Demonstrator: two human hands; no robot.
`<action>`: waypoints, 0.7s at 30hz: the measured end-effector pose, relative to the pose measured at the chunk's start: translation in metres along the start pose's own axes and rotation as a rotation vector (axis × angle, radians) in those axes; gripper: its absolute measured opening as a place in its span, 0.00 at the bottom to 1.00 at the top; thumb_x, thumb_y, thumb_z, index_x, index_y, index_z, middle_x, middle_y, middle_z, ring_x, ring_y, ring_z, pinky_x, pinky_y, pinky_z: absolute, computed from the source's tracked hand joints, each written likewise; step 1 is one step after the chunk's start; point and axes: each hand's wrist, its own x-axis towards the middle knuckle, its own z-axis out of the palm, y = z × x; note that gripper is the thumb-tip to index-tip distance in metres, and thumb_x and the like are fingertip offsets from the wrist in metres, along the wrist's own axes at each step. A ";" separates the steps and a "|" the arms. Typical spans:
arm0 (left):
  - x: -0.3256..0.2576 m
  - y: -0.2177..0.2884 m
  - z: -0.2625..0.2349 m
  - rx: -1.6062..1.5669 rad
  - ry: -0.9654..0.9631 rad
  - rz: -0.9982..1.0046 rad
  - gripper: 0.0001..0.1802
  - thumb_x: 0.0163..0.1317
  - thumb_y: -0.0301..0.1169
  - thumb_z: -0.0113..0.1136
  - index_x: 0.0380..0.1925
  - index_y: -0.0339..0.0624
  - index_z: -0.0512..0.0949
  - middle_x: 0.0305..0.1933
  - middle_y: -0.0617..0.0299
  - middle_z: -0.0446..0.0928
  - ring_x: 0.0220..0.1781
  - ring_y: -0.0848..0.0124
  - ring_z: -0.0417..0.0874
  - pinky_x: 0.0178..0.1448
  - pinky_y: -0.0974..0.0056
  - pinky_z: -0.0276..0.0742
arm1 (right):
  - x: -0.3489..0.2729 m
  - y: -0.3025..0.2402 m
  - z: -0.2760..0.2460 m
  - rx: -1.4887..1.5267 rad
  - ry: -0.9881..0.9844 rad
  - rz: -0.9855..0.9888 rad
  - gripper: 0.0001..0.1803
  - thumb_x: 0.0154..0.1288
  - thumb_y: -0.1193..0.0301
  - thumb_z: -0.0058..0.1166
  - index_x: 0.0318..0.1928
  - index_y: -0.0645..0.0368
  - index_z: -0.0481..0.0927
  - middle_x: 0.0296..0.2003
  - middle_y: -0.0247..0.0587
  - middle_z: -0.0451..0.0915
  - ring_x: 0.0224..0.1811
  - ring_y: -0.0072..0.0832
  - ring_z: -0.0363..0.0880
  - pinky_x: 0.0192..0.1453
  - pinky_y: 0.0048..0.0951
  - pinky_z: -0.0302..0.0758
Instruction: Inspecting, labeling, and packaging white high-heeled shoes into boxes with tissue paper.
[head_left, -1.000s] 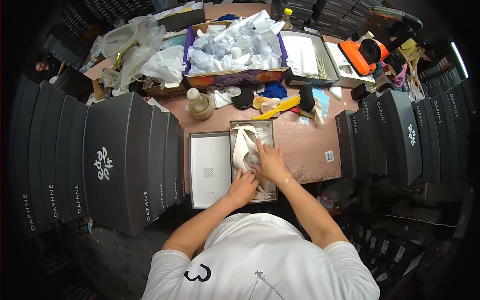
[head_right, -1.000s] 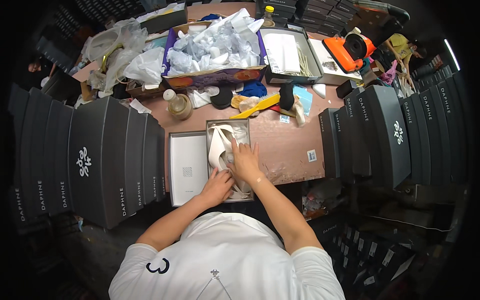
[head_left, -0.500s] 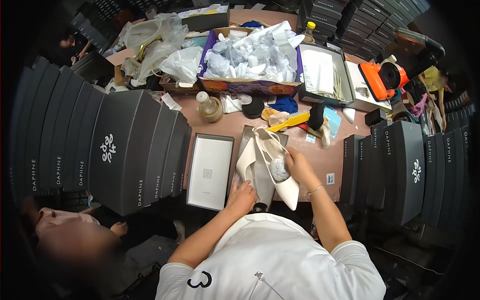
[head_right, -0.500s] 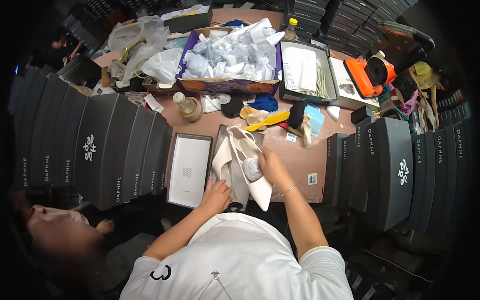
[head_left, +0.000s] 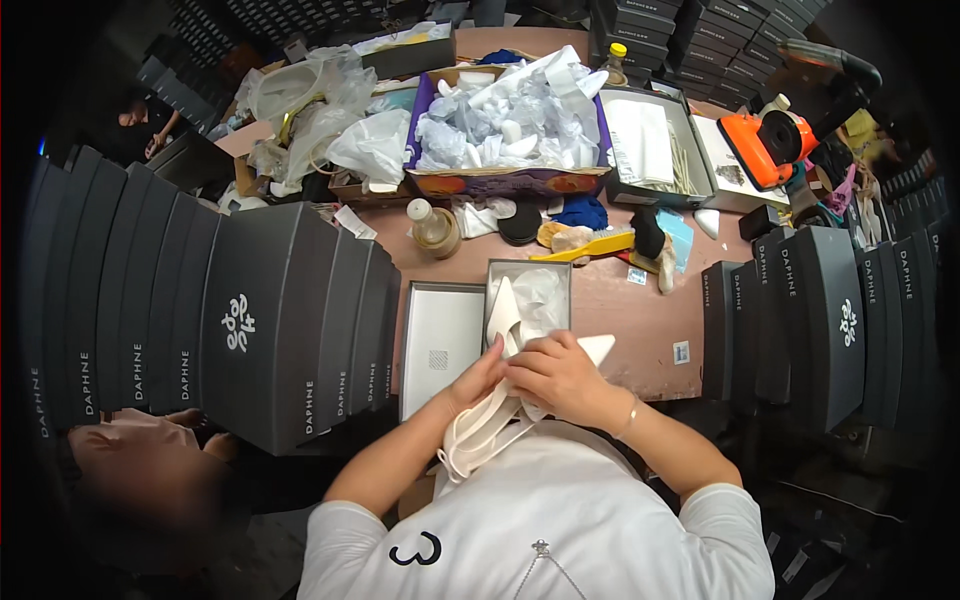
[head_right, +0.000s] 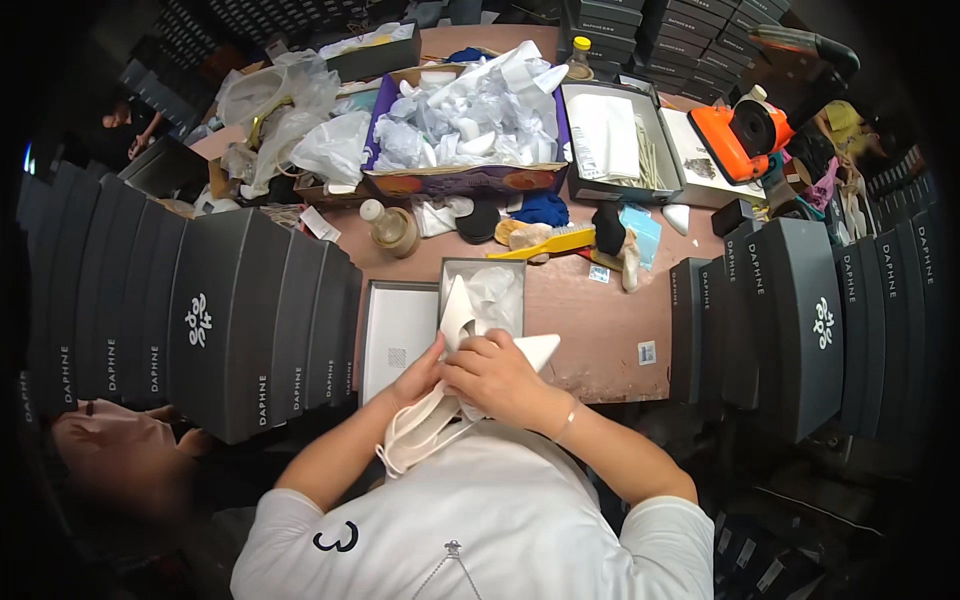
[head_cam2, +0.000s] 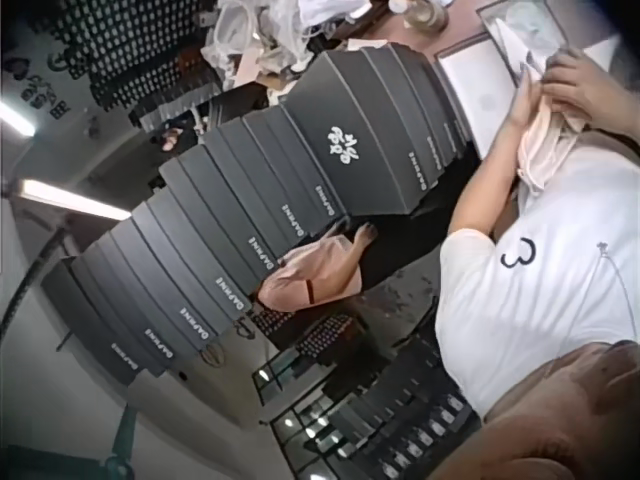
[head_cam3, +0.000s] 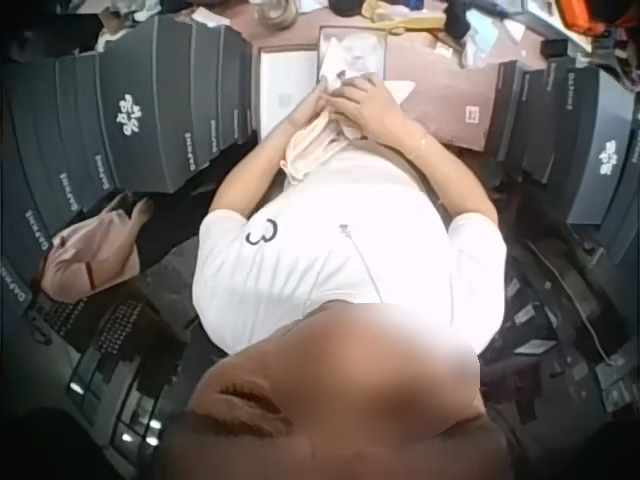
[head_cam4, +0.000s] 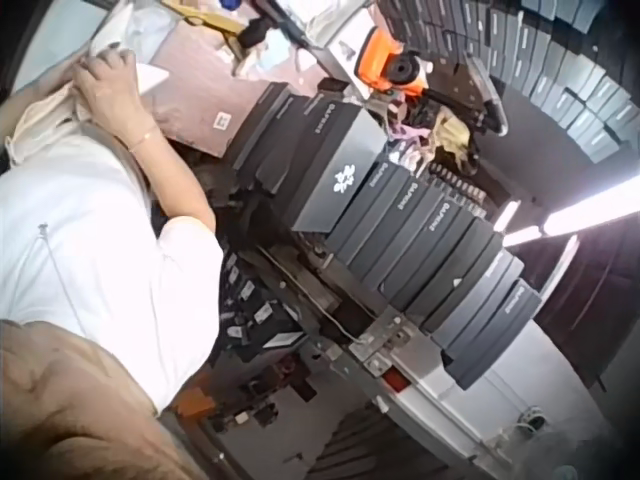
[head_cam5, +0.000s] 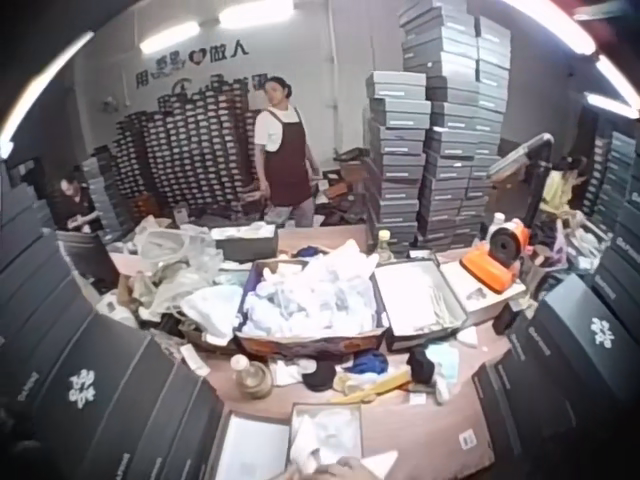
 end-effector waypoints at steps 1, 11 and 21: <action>-0.003 -0.009 -0.002 -0.088 0.038 0.065 0.41 0.66 0.63 0.37 0.63 0.38 0.63 0.59 0.54 0.72 0.59 0.66 0.73 0.64 0.62 0.68 | -0.014 -0.011 0.000 0.080 -0.034 0.167 0.16 0.54 0.63 0.60 0.42 0.54 0.80 0.39 0.32 0.78 0.47 0.31 0.73 0.50 0.35 0.64; -0.024 -0.006 -0.019 -0.282 0.160 0.150 0.33 0.69 0.55 0.40 0.60 0.39 0.65 0.51 0.52 0.76 0.47 0.61 0.82 0.48 0.57 0.83 | -0.033 -0.003 0.011 0.372 -0.197 0.642 0.21 0.60 0.75 0.55 0.54 0.63 0.72 0.51 0.51 0.74 0.52 0.47 0.73 0.52 0.40 0.73; -0.020 -0.011 -0.030 0.004 0.327 0.237 0.29 0.66 0.54 0.50 0.57 0.44 0.67 0.48 0.56 0.75 0.44 0.67 0.82 0.42 0.62 0.84 | 0.000 0.005 0.045 0.215 -0.182 0.640 0.19 0.55 0.68 0.61 0.44 0.63 0.73 0.34 0.49 0.77 0.36 0.46 0.79 0.38 0.40 0.76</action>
